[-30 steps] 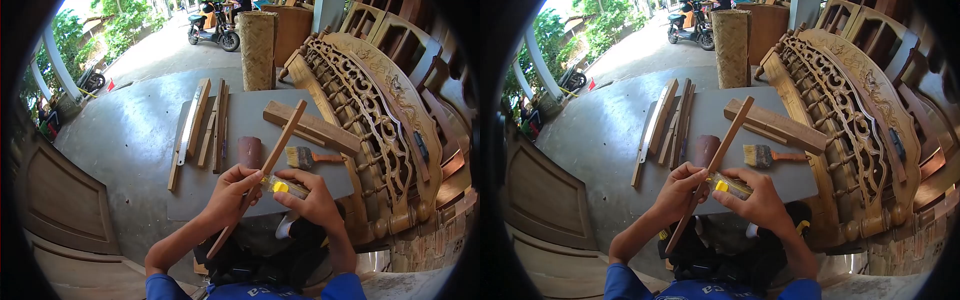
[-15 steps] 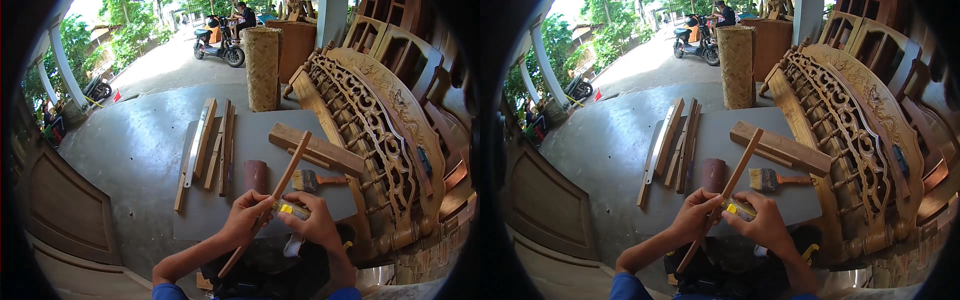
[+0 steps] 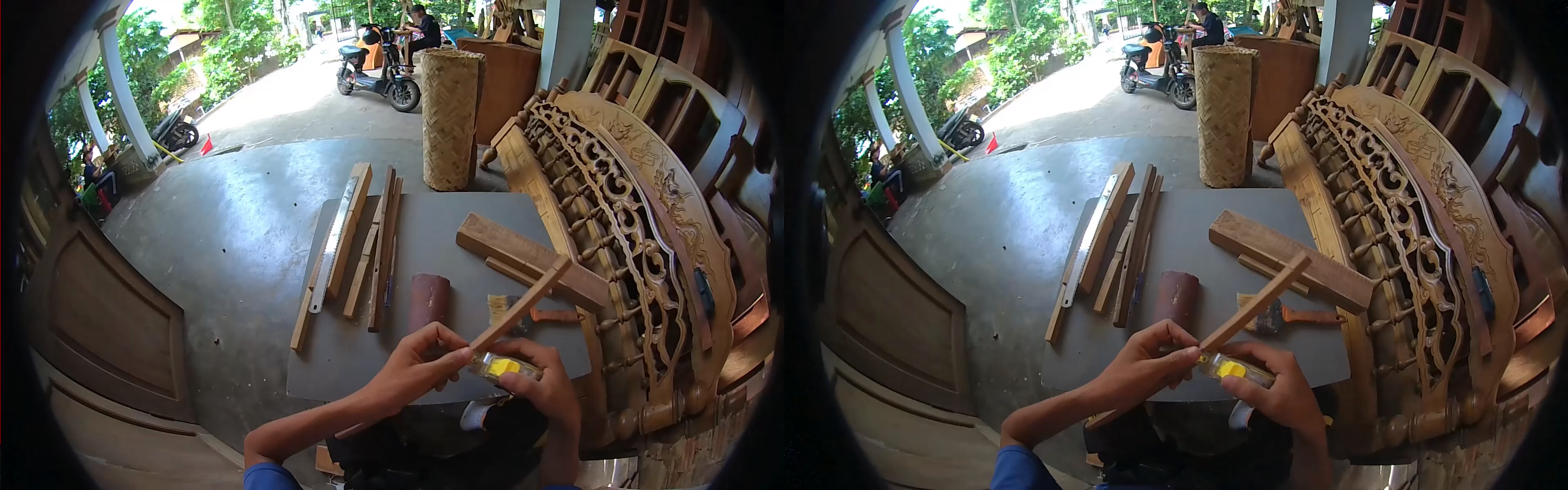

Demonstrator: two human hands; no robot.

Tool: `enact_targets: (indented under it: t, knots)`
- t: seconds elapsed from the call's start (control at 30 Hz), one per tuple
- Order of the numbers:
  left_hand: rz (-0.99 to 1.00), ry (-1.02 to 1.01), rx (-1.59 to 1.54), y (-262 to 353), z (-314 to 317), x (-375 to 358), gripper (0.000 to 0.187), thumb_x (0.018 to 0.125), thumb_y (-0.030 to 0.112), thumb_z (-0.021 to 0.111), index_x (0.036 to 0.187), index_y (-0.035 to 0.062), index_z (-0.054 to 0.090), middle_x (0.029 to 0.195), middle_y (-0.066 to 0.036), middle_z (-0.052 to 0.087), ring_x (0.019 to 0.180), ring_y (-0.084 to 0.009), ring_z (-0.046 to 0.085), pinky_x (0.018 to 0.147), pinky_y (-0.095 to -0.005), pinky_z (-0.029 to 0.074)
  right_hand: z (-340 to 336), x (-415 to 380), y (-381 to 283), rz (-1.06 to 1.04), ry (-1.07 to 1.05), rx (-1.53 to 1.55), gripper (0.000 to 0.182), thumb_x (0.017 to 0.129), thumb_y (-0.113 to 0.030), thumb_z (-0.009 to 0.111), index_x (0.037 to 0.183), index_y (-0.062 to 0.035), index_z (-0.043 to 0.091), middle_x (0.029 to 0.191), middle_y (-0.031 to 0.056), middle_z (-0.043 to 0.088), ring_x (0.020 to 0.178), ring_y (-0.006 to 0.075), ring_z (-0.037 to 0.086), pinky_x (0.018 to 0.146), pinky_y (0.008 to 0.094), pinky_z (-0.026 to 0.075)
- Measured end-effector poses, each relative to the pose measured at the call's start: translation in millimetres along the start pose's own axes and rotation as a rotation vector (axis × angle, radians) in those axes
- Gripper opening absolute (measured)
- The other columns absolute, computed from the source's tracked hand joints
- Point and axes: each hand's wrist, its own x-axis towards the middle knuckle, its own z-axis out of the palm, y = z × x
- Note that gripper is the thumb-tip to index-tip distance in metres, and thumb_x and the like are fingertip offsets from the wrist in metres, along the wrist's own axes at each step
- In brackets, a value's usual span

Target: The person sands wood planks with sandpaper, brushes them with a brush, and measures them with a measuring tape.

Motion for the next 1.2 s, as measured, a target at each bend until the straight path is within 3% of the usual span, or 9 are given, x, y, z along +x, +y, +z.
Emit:
enact_targets:
  t: [0.23,0.4,0.5,0.63,0.7,0.77,0.83,0.93,1.2]
  knots:
    - [0.115,-0.185,0.369,-1,1,1,0.027,0.085,0.026,0.058,0.096,0.0019,0.052,0.083,-0.005,0.054,0.070,-0.0076,0.052,0.057,-0.0230,0.041,-8,-24,7,0.151,-0.038,0.193,0.066,0.064,-0.042,0.060,0.109,0.0055,0.054,0.098,0.0156,0.059,0.093,0.0192,0.056,0.083,0.0294,0.042]
    - [0.399,0.013,0.743,-17,-4,5,0.016,0.084,0.014,0.054,0.093,0.0023,0.049,0.085,-0.014,0.055,0.075,-0.0291,0.057,0.064,-0.0355,0.044,-26,-42,42,0.091,0.095,0.516,0.071,0.068,-0.049,0.059,0.104,0.0114,0.047,0.081,0.0259,0.057,0.075,0.0302,0.061,0.051,0.0395,0.052]
    - [0.364,0.017,1.016,-18,-2,-2,0.020,0.079,0.010,0.059,0.097,0.0025,0.052,0.086,-0.011,0.056,0.077,-0.0265,0.058,0.067,-0.0342,0.047,-39,-54,34,-0.023,0.135,0.592,0.071,0.069,-0.050,0.058,0.106,0.0092,0.046,0.087,0.0243,0.056,0.075,0.0290,0.060,0.054,0.0378,0.052]
    - [0.535,-0.023,1.211,-38,2,4,0.019,0.077,0.008,0.059,0.095,0.0033,0.056,0.084,-0.009,0.056,0.080,-0.0266,0.055,0.072,-0.0352,0.046,-40,-33,3,-0.251,0.417,0.146,0.071,0.069,-0.052,0.060,0.111,0.0033,0.046,0.099,0.0154,0.054,0.084,0.0239,0.058,0.069,0.0319,0.050]
    - [0.689,0.018,1.274,-48,1,7,0.018,0.077,0.008,0.060,0.094,0.0044,0.058,0.087,-0.008,0.056,0.083,-0.0258,0.054,0.074,-0.0352,0.045,-36,-6,-14,-0.256,0.421,-0.095,0.058,0.069,-0.040,0.065,0.105,0.0036,0.052,0.093,0.0118,0.059,0.086,0.0171,0.057,0.076,0.0282,0.046]
    - [0.671,0.022,1.230,-56,1,9,0.018,0.076,0.009,0.061,0.093,0.0054,0.059,0.088,-0.008,0.055,0.086,-0.0257,0.053,0.076,-0.0359,0.044,-25,25,-22,-0.212,0.373,-0.363,0.048,0.068,-0.029,0.069,0.102,0.0015,0.055,0.095,0.0117,0.060,0.086,0.0187,0.059,0.078,0.0295,0.046]
    - [0.668,0.042,1.170,-56,0,6,0.018,0.075,0.010,0.063,0.092,0.0062,0.060,0.090,-0.008,0.055,0.087,-0.0254,0.052,0.077,-0.0364,0.044,-13,59,-14,-0.366,0.281,-0.694,0.046,0.068,-0.025,0.071,0.101,0.0019,0.055,0.092,0.0156,0.061,0.086,0.0257,0.060,0.078,0.0322,0.045]
    - [0.691,0.088,1.118,-50,-4,1,0.019,0.074,0.012,0.065,0.092,0.0069,0.060,0.091,-0.008,0.054,0.087,-0.0249,0.052,0.077,-0.0369,0.043,-4,99,5,-0.343,0.176,-0.754,0.048,0.066,-0.027,0.072,0.100,0.0028,0.054,0.094,0.0192,0.058,0.088,0.0324,0.057,0.078,0.0360,0.045]
    - [0.595,0.082,1.232,-44,-26,-8,0.025,0.076,0.018,0.064,0.099,0.0080,0.058,0.095,-0.008,0.053,0.091,-0.0245,0.051,0.080,-0.0363,0.041,-7,122,27,-0.461,0.256,-0.910,0.036,0.075,-0.022,0.063,0.103,0.0000,0.054,0.099,0.0155,0.056,0.094,0.0338,0.054,0.081,0.0382,0.043]
